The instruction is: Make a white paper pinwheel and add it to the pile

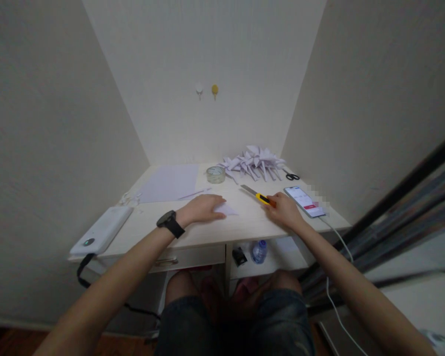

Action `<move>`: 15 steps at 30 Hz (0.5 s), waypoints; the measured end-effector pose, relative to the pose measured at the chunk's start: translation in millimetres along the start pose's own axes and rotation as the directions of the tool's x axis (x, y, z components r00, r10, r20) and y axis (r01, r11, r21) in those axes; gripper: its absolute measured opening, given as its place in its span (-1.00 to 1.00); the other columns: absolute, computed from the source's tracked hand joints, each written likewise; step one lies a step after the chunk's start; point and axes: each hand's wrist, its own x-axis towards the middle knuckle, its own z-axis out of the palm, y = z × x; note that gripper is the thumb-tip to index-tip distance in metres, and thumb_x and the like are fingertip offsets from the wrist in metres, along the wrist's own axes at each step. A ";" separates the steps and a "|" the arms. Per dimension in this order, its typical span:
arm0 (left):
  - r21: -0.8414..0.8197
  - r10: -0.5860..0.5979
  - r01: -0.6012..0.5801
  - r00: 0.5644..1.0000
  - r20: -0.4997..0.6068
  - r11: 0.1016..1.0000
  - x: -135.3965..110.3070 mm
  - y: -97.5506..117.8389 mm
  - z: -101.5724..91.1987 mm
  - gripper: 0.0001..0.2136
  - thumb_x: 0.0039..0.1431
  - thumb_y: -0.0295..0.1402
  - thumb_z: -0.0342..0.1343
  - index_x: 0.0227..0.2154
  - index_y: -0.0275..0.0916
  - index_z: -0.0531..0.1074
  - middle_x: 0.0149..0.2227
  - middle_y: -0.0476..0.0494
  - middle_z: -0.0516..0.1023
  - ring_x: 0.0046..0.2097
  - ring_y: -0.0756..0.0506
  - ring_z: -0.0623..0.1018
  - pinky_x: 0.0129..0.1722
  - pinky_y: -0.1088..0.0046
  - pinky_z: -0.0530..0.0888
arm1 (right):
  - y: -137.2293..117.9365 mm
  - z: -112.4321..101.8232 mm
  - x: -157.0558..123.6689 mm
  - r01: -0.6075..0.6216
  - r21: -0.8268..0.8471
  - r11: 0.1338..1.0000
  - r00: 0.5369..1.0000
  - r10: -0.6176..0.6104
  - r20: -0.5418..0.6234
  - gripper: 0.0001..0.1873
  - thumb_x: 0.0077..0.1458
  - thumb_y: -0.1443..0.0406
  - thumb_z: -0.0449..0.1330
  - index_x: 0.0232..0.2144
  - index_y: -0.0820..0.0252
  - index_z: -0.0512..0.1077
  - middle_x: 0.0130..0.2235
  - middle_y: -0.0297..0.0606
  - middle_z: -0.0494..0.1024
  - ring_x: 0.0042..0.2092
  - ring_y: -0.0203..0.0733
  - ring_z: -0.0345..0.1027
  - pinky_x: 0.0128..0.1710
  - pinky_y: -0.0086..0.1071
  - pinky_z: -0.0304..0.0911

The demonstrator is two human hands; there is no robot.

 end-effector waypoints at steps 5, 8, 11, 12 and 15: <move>0.208 0.022 -0.031 0.999 0.048 0.978 -17.9 17.1 13.5 -0.74 0.29 -0.39 0.00 -0.02 -0.28 0.43 -0.20 -0.30 0.62 -0.18 -0.17 0.61 -0.20 0.37 0.44 | -4.9 14.9 14.8 -0.010 -0.111 0.994 1.000 0.013 0.025 -0.65 0.22 0.22 0.08 -0.17 0.34 0.57 -0.22 0.03 0.52 -0.17 -0.05 0.40 -0.17 -0.33 0.17; 0.245 0.014 -0.020 0.999 0.029 0.969 -23.0 18.7 16.5 -0.75 0.31 -0.47 -0.09 -0.09 -0.33 0.46 -0.28 -0.34 0.62 -0.26 -0.18 0.61 -0.25 0.34 0.44 | -7.0 22.8 20.3 -0.014 -0.140 0.990 0.999 0.019 0.032 -0.65 0.22 0.23 0.07 -0.19 0.37 0.57 -0.21 0.06 0.52 -0.14 -0.04 0.39 -0.14 -0.32 0.16; 0.166 -0.032 0.039 0.999 -0.043 0.985 -25.1 16.0 13.5 -0.74 0.31 -0.48 -0.08 -0.12 -0.33 0.50 -0.32 -0.32 0.62 -0.28 -0.18 0.61 -0.26 0.35 0.44 | -7.6 26.8 24.2 -0.008 -0.153 0.988 0.999 0.014 0.038 -0.64 0.22 0.22 0.07 -0.19 0.38 0.57 -0.22 0.07 0.53 -0.16 -0.04 0.40 -0.15 -0.31 0.17; 0.099 -0.065 0.074 0.994 -0.088 0.992 -25.0 14.9 11.0 -0.74 0.30 -0.47 -0.06 -0.12 -0.30 0.52 -0.31 -0.29 0.63 -0.28 -0.17 0.61 -0.25 0.37 0.44 | -7.3 27.5 25.1 -0.001 -0.158 0.987 0.999 0.007 0.037 -0.63 0.22 0.22 0.06 -0.18 0.38 0.57 -0.22 0.07 0.53 -0.16 -0.03 0.40 -0.15 -0.31 0.18; -0.216 -0.254 0.200 0.931 -0.262 0.956 -22.1 11.9 0.7 -0.80 0.23 -0.36 0.09 -0.18 -0.24 0.58 -0.27 -0.18 0.66 -0.26 -0.12 0.60 -0.25 0.42 0.44 | -4.6 28.7 25.8 0.013 -0.171 0.985 0.999 -0.007 0.034 -0.63 0.23 0.23 0.05 -0.17 0.38 0.58 -0.22 0.09 0.54 -0.16 -0.01 0.41 -0.13 -0.28 0.19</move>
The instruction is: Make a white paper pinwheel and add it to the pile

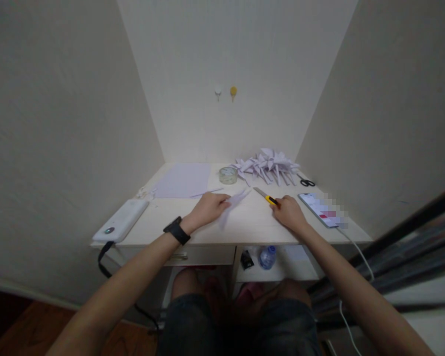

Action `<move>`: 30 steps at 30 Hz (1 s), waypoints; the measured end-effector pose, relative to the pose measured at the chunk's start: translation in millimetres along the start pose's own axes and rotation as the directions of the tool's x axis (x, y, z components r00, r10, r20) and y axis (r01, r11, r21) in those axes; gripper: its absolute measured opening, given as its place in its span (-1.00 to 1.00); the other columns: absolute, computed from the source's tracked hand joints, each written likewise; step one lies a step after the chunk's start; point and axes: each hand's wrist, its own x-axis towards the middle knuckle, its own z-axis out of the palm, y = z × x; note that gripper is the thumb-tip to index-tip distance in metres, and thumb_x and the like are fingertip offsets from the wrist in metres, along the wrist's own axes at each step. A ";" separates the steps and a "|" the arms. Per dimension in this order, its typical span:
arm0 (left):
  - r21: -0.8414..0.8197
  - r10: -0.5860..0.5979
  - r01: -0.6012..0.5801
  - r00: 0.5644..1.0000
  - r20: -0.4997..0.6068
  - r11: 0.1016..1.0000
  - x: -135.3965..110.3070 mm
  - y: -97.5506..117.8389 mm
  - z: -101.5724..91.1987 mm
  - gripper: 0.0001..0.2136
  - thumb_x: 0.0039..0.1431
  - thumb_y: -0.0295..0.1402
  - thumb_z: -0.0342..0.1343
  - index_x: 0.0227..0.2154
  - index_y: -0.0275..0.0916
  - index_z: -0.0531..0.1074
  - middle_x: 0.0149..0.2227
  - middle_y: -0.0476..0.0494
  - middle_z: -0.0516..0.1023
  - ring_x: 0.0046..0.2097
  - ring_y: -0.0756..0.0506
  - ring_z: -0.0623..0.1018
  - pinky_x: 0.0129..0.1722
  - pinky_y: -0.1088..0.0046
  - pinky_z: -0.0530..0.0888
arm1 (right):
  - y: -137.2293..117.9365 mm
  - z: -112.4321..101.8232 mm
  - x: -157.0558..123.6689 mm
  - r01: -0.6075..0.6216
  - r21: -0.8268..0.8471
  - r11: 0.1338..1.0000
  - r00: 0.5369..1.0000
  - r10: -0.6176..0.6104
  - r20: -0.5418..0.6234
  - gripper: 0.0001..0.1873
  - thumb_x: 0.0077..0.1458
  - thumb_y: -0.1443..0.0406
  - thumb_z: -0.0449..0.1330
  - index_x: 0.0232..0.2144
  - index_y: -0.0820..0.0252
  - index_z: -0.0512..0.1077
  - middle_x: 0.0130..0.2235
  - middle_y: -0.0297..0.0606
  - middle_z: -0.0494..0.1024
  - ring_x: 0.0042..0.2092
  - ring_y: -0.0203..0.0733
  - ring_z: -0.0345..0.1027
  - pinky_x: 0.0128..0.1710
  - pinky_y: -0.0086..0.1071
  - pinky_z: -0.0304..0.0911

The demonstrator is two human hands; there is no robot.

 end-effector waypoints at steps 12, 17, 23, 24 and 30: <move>-0.302 -0.295 0.215 0.922 -0.250 0.929 16.3 20.7 -2.0 -0.72 -0.14 -0.16 0.39 -0.42 -0.25 0.60 -0.49 -0.02 0.58 -0.44 -0.03 0.46 -0.47 0.50 0.23 | -77.5 -42.0 -4.0 -0.226 0.954 0.197 0.972 0.103 0.209 -0.47 0.18 -0.05 0.09 0.09 0.08 0.34 0.00 -0.08 0.55 -0.24 -0.11 0.57 -0.29 -0.24 0.49; -0.265 -0.203 0.137 0.950 -0.239 0.954 19.3 26.3 1.5 -0.75 0.02 -0.12 0.29 -0.40 -0.20 0.65 -0.45 -0.05 0.63 -0.40 -0.04 0.49 -0.46 0.49 0.22 | -101.2 -60.1 1.0 -0.368 0.923 -0.113 0.927 0.037 0.374 -0.70 -0.04 0.34 0.33 -0.19 0.18 0.44 -0.29 -0.21 0.64 -0.38 -0.21 0.56 -0.32 -0.34 0.51; -0.554 -0.270 0.135 0.948 -0.169 0.821 22.4 19.0 3.3 -0.71 0.08 -0.12 0.22 -0.41 -0.27 0.64 -0.44 -0.09 0.63 -0.42 -0.03 0.48 -0.44 0.50 0.27 | -88.4 -60.2 0.3 -0.392 0.912 -0.125 0.917 0.023 0.397 -0.80 -0.21 0.48 0.28 -0.41 0.27 0.52 -0.35 -0.19 0.65 -0.38 -0.23 0.52 -0.36 -0.41 0.48; -0.610 -0.304 0.152 0.940 -0.154 0.778 23.1 18.1 3.9 -0.69 0.07 -0.10 0.23 -0.41 -0.28 0.64 -0.43 -0.10 0.63 -0.42 -0.03 0.48 -0.44 0.49 0.28 | -86.9 -60.8 -0.1 -0.384 0.919 -0.094 0.921 0.035 0.388 -0.82 -0.23 0.46 0.29 -0.43 0.27 0.53 -0.37 -0.21 0.64 -0.39 -0.24 0.50 -0.39 -0.43 0.46; -0.860 -0.423 0.275 0.903 0.077 0.430 28.0 6.7 2.3 -0.64 -0.06 -0.08 0.32 -0.46 -0.35 0.58 -0.44 -0.15 0.58 -0.44 -0.02 0.45 -0.45 0.48 0.31 | -80.6 -68.1 -1.6 -0.264 0.964 0.032 0.965 0.021 0.263 -0.72 -0.30 0.23 0.40 -0.44 0.23 0.56 -0.43 -0.26 0.61 -0.43 -0.25 0.41 -0.43 -0.41 0.35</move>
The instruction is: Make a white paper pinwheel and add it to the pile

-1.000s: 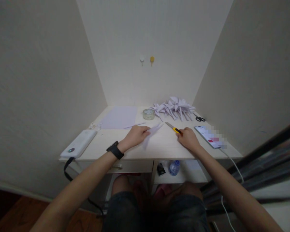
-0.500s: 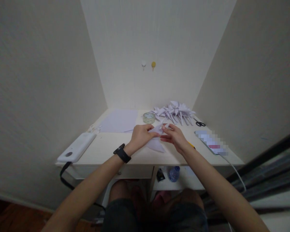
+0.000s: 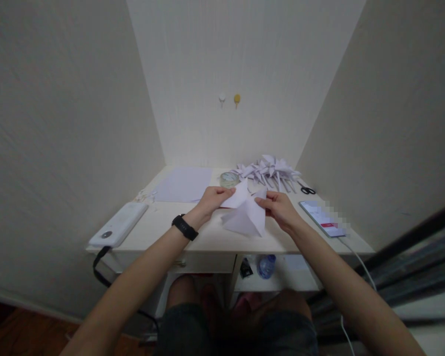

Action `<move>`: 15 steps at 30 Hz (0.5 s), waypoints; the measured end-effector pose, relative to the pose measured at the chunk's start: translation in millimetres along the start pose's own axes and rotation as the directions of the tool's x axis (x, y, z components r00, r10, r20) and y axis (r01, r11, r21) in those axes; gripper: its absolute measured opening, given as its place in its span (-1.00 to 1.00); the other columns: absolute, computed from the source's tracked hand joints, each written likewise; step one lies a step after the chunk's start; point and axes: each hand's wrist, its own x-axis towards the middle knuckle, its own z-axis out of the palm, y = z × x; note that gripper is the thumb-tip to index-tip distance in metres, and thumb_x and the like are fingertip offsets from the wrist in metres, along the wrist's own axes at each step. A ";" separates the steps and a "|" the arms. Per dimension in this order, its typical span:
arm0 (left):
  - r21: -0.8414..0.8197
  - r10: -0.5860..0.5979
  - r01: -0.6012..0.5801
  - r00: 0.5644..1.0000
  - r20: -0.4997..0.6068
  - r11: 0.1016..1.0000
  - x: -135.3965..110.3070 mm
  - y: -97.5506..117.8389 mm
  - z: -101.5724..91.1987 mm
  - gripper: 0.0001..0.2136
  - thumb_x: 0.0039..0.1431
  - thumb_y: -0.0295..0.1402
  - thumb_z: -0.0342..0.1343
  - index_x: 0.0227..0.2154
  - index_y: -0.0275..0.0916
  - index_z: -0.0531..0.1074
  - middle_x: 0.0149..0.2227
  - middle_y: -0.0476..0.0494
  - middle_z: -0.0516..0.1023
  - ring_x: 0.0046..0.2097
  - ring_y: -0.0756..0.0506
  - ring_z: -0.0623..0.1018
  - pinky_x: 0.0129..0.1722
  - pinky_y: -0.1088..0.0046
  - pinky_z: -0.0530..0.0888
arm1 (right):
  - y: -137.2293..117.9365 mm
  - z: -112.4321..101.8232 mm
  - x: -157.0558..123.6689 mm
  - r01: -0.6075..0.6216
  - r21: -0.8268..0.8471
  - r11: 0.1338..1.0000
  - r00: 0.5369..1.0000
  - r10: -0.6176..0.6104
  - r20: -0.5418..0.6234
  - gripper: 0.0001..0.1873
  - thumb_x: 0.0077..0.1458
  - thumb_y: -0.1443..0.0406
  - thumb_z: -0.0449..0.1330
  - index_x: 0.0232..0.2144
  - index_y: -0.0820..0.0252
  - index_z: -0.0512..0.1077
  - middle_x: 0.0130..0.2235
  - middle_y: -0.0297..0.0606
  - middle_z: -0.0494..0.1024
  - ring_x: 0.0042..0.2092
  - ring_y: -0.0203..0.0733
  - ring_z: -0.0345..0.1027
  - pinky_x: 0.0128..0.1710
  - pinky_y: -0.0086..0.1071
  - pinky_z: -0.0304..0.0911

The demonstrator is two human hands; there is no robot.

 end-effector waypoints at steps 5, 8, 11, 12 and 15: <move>-0.051 -0.052 0.064 0.977 0.207 0.997 8.6 5.0 -21.0 -0.61 -0.23 -0.26 0.43 -0.29 -0.35 0.58 -0.42 -0.13 0.59 -0.44 0.00 0.47 -0.43 0.51 0.32 | 1.2 -6.4 1.1 0.102 -0.139 0.985 0.994 -0.094 0.064 -0.61 -0.26 0.06 0.40 -0.43 0.24 0.54 -0.48 -0.28 0.56 -0.49 -0.29 0.31 -0.50 -0.43 0.20; 0.072 -0.039 0.018 0.951 0.306 0.997 9.2 14.5 -26.9 -0.52 -0.23 -0.28 0.44 -0.17 -0.34 0.57 -0.43 -0.12 0.59 -0.45 -0.01 0.48 -0.45 0.50 0.31 | 2.4 -7.5 3.7 0.150 -0.258 0.954 0.983 -0.116 0.142 -0.59 -0.20 0.01 0.36 -0.47 0.26 0.52 -0.52 -0.29 0.52 -0.52 -0.29 0.27 -0.54 -0.43 0.10; 0.178 0.001 -0.073 0.928 0.374 0.981 8.6 25.2 -23.9 -0.63 -0.20 -0.25 0.42 -0.29 -0.33 0.61 -0.45 -0.13 0.58 -0.45 -0.04 0.48 -0.47 0.48 0.31 | 0.4 -5.7 6.1 0.169 -0.287 0.943 0.978 -0.125 0.165 -0.57 -0.17 0.00 0.33 -0.39 0.25 0.54 -0.44 -0.23 0.58 -0.45 -0.20 0.37 -0.48 -0.39 0.20; 0.207 0.009 -0.096 0.923 0.385 0.974 8.7 28.1 -21.9 -0.68 -0.18 -0.24 0.41 -0.34 -0.32 0.61 -0.46 -0.13 0.57 -0.46 -0.03 0.48 -0.49 0.47 0.30 | -0.8 -4.8 6.5 0.171 -0.297 0.939 0.979 -0.128 0.157 -0.56 -0.15 0.00 0.32 -0.35 0.25 0.54 -0.42 -0.22 0.59 -0.42 -0.16 0.40 -0.46 -0.37 0.23; 0.240 0.030 -0.125 0.931 0.364 0.963 10.9 32.8 -17.0 -0.74 -0.11 -0.20 0.37 -0.44 -0.33 0.60 -0.47 -0.14 0.56 -0.50 -0.01 0.44 -0.52 0.48 0.26 | -3.6 -2.5 5.7 0.193 -0.329 0.925 0.977 -0.150 0.150 -0.49 -0.18 0.04 0.36 -0.21 0.24 0.53 -0.32 -0.17 0.62 -0.35 -0.11 0.45 -0.41 -0.35 0.29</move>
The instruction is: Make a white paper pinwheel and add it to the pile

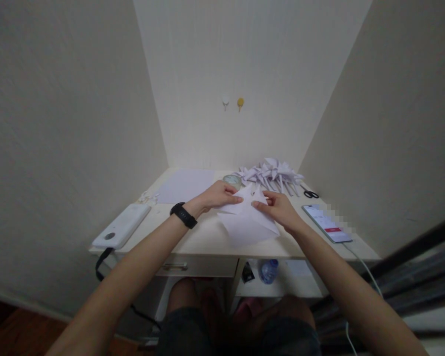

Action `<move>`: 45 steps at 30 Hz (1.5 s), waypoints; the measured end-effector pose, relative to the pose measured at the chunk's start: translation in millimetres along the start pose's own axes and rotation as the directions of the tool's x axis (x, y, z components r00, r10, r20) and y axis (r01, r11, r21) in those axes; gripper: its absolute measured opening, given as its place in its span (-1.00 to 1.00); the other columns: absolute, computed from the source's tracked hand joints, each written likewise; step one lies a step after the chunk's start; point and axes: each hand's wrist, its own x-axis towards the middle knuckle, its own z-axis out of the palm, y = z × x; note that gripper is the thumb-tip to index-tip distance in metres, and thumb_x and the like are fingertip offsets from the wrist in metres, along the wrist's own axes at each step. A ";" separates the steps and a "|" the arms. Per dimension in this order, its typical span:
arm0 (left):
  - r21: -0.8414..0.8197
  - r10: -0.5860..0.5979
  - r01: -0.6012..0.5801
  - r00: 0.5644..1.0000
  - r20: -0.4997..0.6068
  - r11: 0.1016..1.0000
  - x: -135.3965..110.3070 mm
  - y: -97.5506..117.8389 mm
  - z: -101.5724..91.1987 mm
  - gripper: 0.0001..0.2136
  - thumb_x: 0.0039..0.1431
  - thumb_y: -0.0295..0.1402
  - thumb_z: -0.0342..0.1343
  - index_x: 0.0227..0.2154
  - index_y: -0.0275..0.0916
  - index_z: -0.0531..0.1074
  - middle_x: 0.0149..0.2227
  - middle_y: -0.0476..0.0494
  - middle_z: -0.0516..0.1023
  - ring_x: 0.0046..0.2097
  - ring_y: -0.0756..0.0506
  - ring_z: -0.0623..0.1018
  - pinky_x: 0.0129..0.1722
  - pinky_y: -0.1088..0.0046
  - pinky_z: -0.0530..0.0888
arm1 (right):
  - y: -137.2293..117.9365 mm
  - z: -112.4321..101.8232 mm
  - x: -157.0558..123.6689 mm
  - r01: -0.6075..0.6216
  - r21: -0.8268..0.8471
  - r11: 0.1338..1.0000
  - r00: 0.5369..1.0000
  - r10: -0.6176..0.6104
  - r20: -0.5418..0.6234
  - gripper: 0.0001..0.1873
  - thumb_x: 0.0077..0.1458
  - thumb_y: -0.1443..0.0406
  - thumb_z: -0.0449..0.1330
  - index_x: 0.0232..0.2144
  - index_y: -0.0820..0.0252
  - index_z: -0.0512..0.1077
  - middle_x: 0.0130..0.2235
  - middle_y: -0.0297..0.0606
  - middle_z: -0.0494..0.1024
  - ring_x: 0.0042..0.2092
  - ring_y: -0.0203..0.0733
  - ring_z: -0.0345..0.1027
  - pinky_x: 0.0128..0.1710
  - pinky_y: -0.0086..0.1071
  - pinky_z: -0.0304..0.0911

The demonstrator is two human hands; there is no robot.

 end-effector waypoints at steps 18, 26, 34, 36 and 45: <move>-0.279 0.070 -0.076 0.997 -0.030 0.957 -24.7 -36.6 35.3 -0.04 -0.32 -0.19 0.51 0.24 -0.17 0.27 0.34 -0.40 0.15 0.27 -0.39 0.31 0.23 0.00 0.23 | 21.2 -3.4 14.1 -0.107 -0.042 0.993 0.971 0.096 -0.218 -0.64 -0.34 0.22 0.33 -0.41 0.31 0.57 -0.43 -0.18 0.60 -0.42 -0.12 0.42 -0.46 -0.37 0.24; 0.257 0.165 -0.087 0.941 -0.296 0.962 -1.8 -36.2 38.9 -0.77 0.17 -0.23 0.13 -0.33 -0.28 0.58 -0.25 -0.24 0.63 -0.17 -0.24 0.57 -0.09 0.24 0.45 | 14.6 2.4 7.2 -0.139 0.066 0.988 0.987 0.144 -0.079 -0.54 -0.21 0.07 0.37 -0.29 0.26 0.54 -0.38 -0.14 0.62 -0.42 -0.12 0.44 -0.52 -0.36 0.29; -0.395 0.062 -0.127 0.983 -0.174 0.910 16.2 -44.6 27.2 -0.60 -0.03 -0.25 0.33 -0.12 -0.34 0.52 -0.11 -0.31 0.60 -0.10 -0.22 0.56 -0.05 0.23 0.45 | 34.2 -7.4 15.0 -0.059 0.129 0.990 0.988 0.076 -0.132 -0.51 -0.41 0.18 0.47 -0.35 0.31 0.57 -0.43 -0.26 0.59 -0.42 -0.19 0.40 -0.45 -0.37 0.28; -0.564 0.077 -0.127 0.991 -0.112 0.816 22.5 -49.2 23.2 -0.48 -0.13 -0.29 0.41 -0.06 -0.33 0.49 -0.03 -0.35 0.57 -0.07 -0.22 0.57 0.02 0.20 0.44 | 39.2 -8.2 16.8 -0.092 0.238 0.967 0.983 0.127 -0.134 -0.49 -0.45 0.17 0.49 -0.35 0.29 0.58 -0.44 -0.27 0.59 -0.43 -0.19 0.40 -0.44 -0.34 0.30; -0.606 -0.073 -0.128 0.953 -0.296 0.785 34.0 -76.5 22.0 -0.54 -0.20 -0.40 0.42 -0.15 -0.38 0.53 -0.07 -0.37 0.60 -0.09 -0.24 0.58 -0.05 0.22 0.48 | 65.0 -32.1 12.0 -0.040 -0.230 0.972 0.961 -0.025 -0.275 -0.50 -0.07 -0.03 0.30 -0.20 0.22 0.59 -0.18 -0.06 0.64 -0.18 0.01 0.51 -0.15 -0.13 0.38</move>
